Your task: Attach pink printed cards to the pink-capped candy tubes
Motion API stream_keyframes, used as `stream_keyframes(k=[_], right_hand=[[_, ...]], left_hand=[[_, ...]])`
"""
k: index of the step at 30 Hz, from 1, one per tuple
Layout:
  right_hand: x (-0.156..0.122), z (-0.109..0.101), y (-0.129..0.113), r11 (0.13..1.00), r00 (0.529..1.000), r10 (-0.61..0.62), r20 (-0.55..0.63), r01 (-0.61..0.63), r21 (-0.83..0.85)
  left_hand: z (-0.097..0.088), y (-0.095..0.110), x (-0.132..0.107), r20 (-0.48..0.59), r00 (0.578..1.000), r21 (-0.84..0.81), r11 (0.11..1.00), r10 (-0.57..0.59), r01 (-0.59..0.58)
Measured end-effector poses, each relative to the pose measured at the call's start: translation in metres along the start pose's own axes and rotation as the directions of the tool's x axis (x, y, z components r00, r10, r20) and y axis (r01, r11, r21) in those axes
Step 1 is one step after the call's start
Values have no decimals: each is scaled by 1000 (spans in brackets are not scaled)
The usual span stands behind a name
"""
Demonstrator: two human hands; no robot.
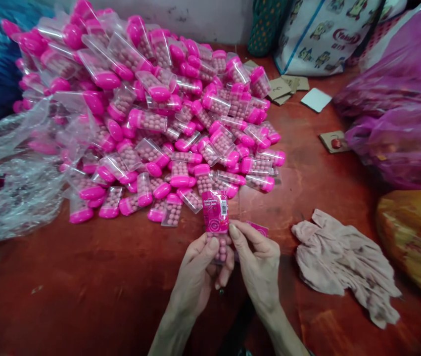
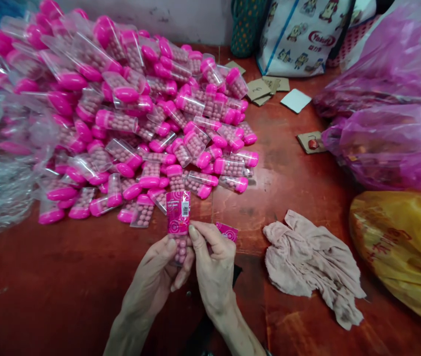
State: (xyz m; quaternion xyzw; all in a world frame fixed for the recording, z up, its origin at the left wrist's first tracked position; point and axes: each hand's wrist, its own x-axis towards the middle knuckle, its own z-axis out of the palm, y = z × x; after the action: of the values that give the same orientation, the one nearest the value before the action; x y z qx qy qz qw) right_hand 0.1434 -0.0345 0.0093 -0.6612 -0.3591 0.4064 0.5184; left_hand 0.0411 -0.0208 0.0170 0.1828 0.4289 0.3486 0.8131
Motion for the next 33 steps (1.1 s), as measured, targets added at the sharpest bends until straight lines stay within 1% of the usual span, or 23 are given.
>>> stream_keyframes(k=[2,3,5,7,9,11,16,18,20,25,28,33], right_hand=[[-1,-2,-1,986,989,-134,55,139,-89],[-1,-3,-1,968,974,-204,97,215,-132],[1,-4,-2,907,929,-327,172,360,-220],[3,-4,-2,828,881,-424,208,471,-305],[5,-4,1,750,839,-500,216,544,-377],[6,-3,5,687,803,-553,222,591,-423],[7,-1,15,578,743,-604,287,657,-485],[7,0,16,555,734,-615,288,662,-503],[9,0,16,556,735,-613,289,661,-504],[13,-2,13,610,771,-542,335,635,-475],[14,-4,14,627,784,-522,338,620,-471],[15,-6,14,664,790,-504,349,613,-427]], left_hand=[[0,0,0,-1,1000,-5,1000,8,-8],[0,0,0,-5,1000,-7,1000,10,-10],[-1,0,0,-19,1000,-10,1000,11,-11],[-1,1,1,-31,999,-13,1000,11,-11],[-2,2,2,-28,1000,-17,1000,10,-11],[-4,2,2,-14,1000,-16,1000,8,-8],[-7,4,3,-22,1000,-9,1000,10,-10],[-8,4,3,-28,1000,-9,1000,8,-8],[-8,4,3,-26,1000,-5,1000,1,-1],[-7,3,4,-36,999,30,999,-14,15],[-6,2,4,-54,999,40,999,-1,4],[-6,2,4,-70,997,47,999,20,-17]])
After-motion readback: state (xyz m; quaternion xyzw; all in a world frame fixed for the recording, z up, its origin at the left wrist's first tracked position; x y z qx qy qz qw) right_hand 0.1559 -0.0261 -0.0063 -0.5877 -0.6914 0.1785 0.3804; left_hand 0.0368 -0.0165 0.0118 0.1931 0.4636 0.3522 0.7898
